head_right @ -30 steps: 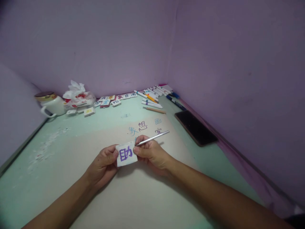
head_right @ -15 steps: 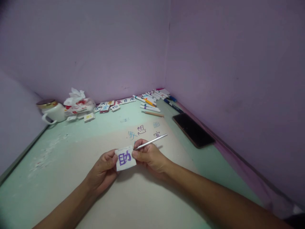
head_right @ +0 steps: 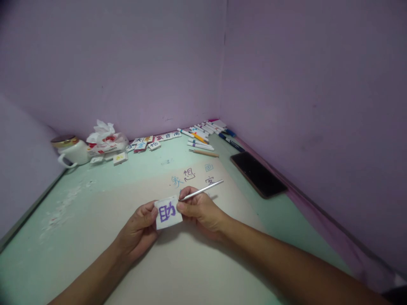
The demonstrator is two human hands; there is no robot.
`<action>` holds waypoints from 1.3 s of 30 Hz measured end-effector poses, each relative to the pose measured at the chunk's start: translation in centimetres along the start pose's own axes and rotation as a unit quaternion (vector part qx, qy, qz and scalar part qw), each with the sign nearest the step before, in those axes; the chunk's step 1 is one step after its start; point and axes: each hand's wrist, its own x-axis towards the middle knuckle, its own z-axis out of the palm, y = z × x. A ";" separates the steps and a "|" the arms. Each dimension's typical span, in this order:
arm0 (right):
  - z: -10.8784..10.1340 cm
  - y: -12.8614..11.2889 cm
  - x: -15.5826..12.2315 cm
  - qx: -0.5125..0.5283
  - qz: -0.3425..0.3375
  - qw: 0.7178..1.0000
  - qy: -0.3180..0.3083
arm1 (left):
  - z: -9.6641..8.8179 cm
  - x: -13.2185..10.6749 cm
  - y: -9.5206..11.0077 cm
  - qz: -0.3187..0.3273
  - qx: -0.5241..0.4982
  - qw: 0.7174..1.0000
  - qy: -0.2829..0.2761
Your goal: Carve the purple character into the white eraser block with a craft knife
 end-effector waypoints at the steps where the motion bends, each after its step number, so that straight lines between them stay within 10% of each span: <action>1: 0.0 0.0 0.0 0.002 0.001 1.000 0.000 | 0.0 0.0 0.0 0.000 0.000 1.000 0.000; 39: 0.0 0.1 0.1 0.026 0.002 1.000 0.005 | 0.0 -0.2 -0.1 0.000 0.006 1.000 0.014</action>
